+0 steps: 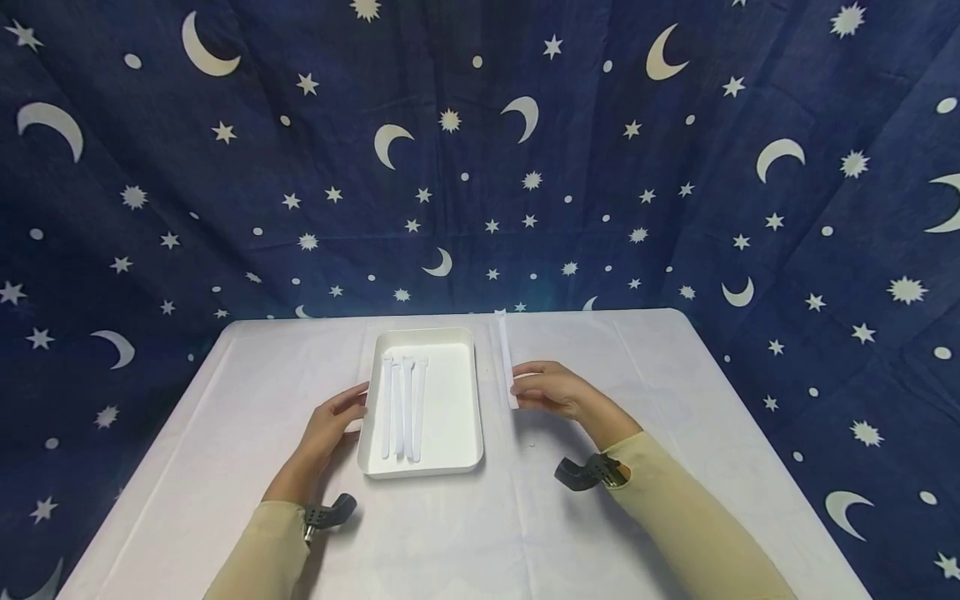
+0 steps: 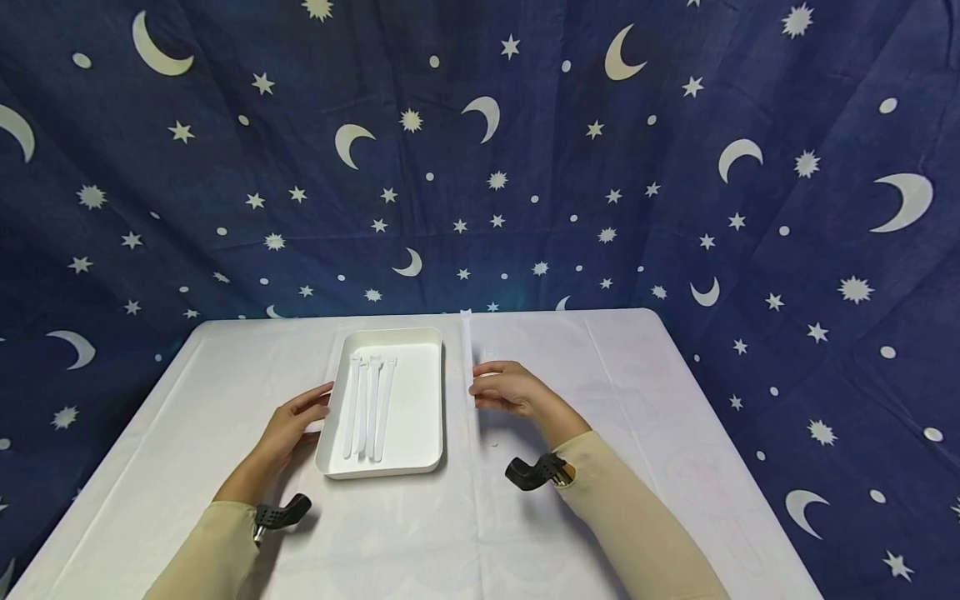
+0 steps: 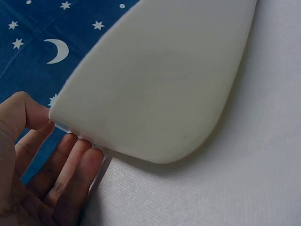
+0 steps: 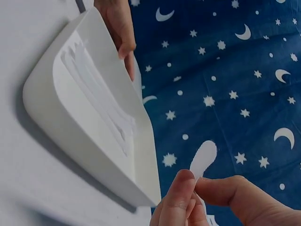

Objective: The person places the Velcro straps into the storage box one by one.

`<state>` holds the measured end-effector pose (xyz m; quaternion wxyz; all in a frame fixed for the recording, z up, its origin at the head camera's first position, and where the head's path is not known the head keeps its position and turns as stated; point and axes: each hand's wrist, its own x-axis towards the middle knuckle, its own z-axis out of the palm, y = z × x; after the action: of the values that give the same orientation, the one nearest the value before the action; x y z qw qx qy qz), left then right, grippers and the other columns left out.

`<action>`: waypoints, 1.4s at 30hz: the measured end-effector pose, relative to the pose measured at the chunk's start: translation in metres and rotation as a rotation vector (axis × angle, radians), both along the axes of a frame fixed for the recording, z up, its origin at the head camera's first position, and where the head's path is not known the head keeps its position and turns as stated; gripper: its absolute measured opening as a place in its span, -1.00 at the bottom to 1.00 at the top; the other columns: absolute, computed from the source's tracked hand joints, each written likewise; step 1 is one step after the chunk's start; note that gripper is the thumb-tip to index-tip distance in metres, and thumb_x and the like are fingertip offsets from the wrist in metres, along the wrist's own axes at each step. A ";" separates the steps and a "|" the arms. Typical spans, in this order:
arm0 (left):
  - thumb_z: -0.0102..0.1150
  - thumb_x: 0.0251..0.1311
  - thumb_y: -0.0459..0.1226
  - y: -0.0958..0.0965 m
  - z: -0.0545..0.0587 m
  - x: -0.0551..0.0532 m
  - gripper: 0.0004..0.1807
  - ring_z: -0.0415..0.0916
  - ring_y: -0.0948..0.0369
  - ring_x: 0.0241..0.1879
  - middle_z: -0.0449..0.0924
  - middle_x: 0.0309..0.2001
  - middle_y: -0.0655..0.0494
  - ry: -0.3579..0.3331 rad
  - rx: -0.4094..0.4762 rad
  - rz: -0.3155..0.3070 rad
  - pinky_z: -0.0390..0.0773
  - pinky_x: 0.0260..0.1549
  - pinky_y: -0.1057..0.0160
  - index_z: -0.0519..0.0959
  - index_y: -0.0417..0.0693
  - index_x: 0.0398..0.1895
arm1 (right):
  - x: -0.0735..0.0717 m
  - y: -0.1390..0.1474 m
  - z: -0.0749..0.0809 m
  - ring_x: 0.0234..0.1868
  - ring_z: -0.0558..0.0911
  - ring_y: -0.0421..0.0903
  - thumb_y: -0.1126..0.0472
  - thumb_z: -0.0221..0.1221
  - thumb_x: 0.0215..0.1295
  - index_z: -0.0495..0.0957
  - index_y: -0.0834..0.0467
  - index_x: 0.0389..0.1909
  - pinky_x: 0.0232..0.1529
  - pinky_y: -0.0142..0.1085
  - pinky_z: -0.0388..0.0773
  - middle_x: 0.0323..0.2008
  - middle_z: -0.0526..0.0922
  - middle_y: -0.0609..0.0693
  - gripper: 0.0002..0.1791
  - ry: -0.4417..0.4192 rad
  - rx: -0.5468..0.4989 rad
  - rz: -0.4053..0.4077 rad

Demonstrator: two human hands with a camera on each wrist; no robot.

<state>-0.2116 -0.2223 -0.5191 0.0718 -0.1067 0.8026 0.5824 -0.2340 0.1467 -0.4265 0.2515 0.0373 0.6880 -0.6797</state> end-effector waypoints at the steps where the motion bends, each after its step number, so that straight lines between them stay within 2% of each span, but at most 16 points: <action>1: 0.09 0.24 -0.22 0.000 0.000 0.000 -0.34 0.34 -0.13 0.34 0.31 0.41 -0.17 0.001 0.003 -0.003 0.59 0.15 0.00 0.29 0.04 0.45 | 0.000 -0.003 -0.001 -0.36 0.69 -0.16 0.52 0.16 0.14 0.30 0.50 0.24 -0.20 -0.33 0.75 -0.23 0.64 0.14 -0.41 -0.002 0.001 0.004; 4: 0.10 0.23 -0.22 0.001 0.000 0.000 -0.34 0.34 -0.12 0.35 0.32 0.41 -0.16 -0.006 0.008 -0.001 0.59 0.15 -0.01 0.30 0.06 0.45 | 0.002 -0.013 -0.002 -0.35 0.69 -0.15 0.52 0.17 0.13 0.34 0.49 0.22 -0.03 -0.21 0.71 -0.11 0.63 0.24 -0.42 -0.008 0.008 0.010; 6: 0.10 0.22 -0.22 0.001 -0.001 0.000 -0.34 0.34 -0.13 0.34 0.32 0.40 -0.16 -0.003 0.004 -0.003 0.60 0.14 -0.02 0.31 0.05 0.45 | 0.002 -0.020 -0.003 -0.36 0.69 -0.16 0.53 0.17 0.13 0.34 0.49 0.22 0.00 -0.18 0.70 -0.14 0.63 0.20 -0.42 -0.014 0.006 0.016; 11: 0.09 0.23 -0.22 0.001 -0.002 0.000 -0.34 0.33 -0.14 0.34 0.32 0.40 -0.17 0.005 -0.012 -0.006 0.59 0.14 -0.02 0.30 0.05 0.45 | 0.004 -0.037 -0.005 -0.36 0.67 -0.14 0.53 0.16 0.13 0.32 0.49 0.25 -0.18 -0.32 0.74 -0.23 0.58 0.12 -0.40 -0.034 -0.004 0.020; 21: 0.09 0.25 -0.23 0.000 -0.001 0.001 -0.35 0.33 -0.13 0.35 0.31 0.41 -0.17 0.010 0.002 -0.011 0.58 0.15 -0.03 0.30 0.05 0.45 | 0.007 -0.063 -0.011 -0.47 0.67 -0.16 0.53 0.21 0.10 0.42 0.40 0.19 -0.29 -0.36 0.75 -0.32 0.62 0.11 -0.44 -0.059 0.044 0.038; 31: 0.10 0.25 -0.22 -0.002 0.000 0.000 -0.35 0.33 -0.12 0.36 0.31 0.41 -0.15 0.002 0.001 -0.011 0.59 0.14 0.00 0.30 0.06 0.45 | 0.009 -0.090 -0.019 -0.46 0.66 -0.17 0.51 0.25 0.09 0.48 0.39 0.15 -0.22 -0.33 0.75 -0.35 0.61 0.07 -0.47 -0.036 0.082 0.091; 36: 0.10 0.24 -0.22 -0.002 0.002 -0.001 -0.35 0.32 -0.12 0.36 0.32 0.41 -0.15 -0.001 0.012 -0.009 0.59 0.15 -0.01 0.31 0.06 0.45 | 0.006 -0.101 -0.021 -0.48 0.65 -0.19 0.53 0.24 0.09 0.46 0.41 0.18 -0.23 -0.35 0.75 -0.39 0.59 0.06 -0.45 -0.047 0.073 0.083; 42: 0.10 0.22 -0.21 -0.001 0.001 -0.001 -0.34 0.31 -0.11 0.36 0.32 0.41 -0.14 -0.013 0.016 -0.006 0.57 0.16 -0.02 0.31 0.07 0.45 | 0.002 -0.110 -0.030 -0.50 0.65 -0.17 0.54 0.24 0.05 0.45 0.41 0.16 -0.24 -0.35 0.75 -0.39 0.58 0.08 -0.44 -0.047 0.095 0.038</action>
<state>-0.2128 -0.2232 -0.5181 0.0796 -0.1075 0.7978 0.5879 -0.2322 0.0368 -0.4563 0.2784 0.0524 0.7138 -0.6405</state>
